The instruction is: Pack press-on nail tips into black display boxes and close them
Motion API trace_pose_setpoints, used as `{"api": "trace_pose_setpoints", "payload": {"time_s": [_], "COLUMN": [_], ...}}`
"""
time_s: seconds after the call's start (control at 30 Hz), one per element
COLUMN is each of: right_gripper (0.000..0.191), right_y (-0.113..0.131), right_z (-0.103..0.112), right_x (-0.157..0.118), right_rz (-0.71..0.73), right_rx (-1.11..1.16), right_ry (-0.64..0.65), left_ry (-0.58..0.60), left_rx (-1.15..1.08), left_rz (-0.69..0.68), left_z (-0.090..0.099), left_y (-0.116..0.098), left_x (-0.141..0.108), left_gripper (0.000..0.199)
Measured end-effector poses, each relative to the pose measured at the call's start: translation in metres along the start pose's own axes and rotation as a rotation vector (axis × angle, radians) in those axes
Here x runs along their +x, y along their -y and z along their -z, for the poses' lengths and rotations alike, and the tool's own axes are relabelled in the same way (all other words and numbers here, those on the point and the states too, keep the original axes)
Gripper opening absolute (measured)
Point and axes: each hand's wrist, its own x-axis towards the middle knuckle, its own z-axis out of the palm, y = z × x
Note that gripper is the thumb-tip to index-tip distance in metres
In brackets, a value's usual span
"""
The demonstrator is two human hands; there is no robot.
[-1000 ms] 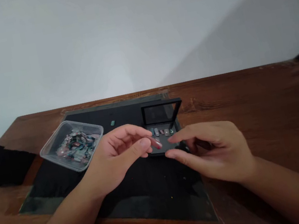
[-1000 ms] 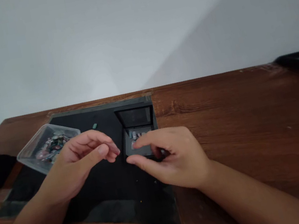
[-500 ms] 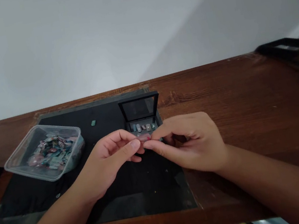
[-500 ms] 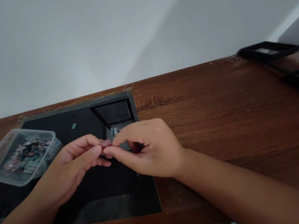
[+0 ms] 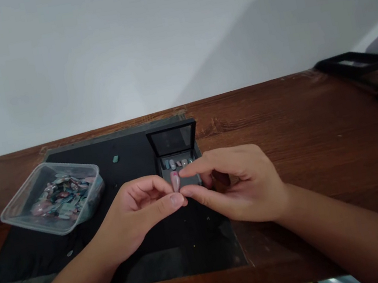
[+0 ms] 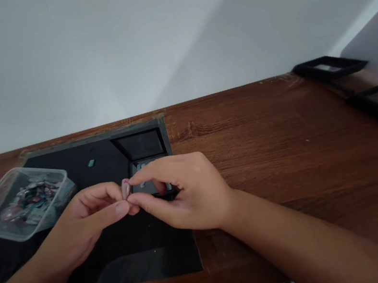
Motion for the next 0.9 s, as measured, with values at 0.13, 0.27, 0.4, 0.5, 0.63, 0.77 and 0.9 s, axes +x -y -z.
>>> {"api": "trace_pose_setpoints", "payload": {"time_s": [0.13,0.27,0.4,0.5,0.63,0.77,0.9], "right_gripper": [0.019,0.026,0.036,0.039,0.038,0.038,0.033], "right_y": [-0.002,-0.004,-0.004,-0.003,-0.003,-0.001,0.004], "right_z": [0.001,0.001,0.003,0.003,0.002,0.000,-0.001], "right_x": [-0.002,-0.004,-0.005,-0.006,-0.008,-0.010,-0.007], "right_rz": [-0.011,-0.003,0.032,0.031,-0.032,-0.087,-0.137], "right_rx": [-0.013,-0.005,0.031,0.025,0.070,0.134,0.103], "right_ry": [0.041,0.065,0.113,0.150,0.165,0.142,0.134], "left_ry": [0.029,0.045,0.086,0.095,0.080,0.046,-0.027], "left_rx": [0.018,0.043,0.023,-0.014,0.042,0.146,0.329], "left_rz": [0.027,0.047,0.070,0.062,-0.023,-0.072,-0.101], "left_z": [0.002,0.002,-0.003,-0.007,-0.008,-0.008,-0.009], "left_y": [-0.002,-0.003,-0.003,-0.002,0.000,0.002,0.001], "left_x": [-0.002,-0.005,-0.005,-0.003,-0.002,-0.004,-0.007], "left_gripper": [0.017,0.018,0.019,0.018,0.016,0.014,0.021]}}
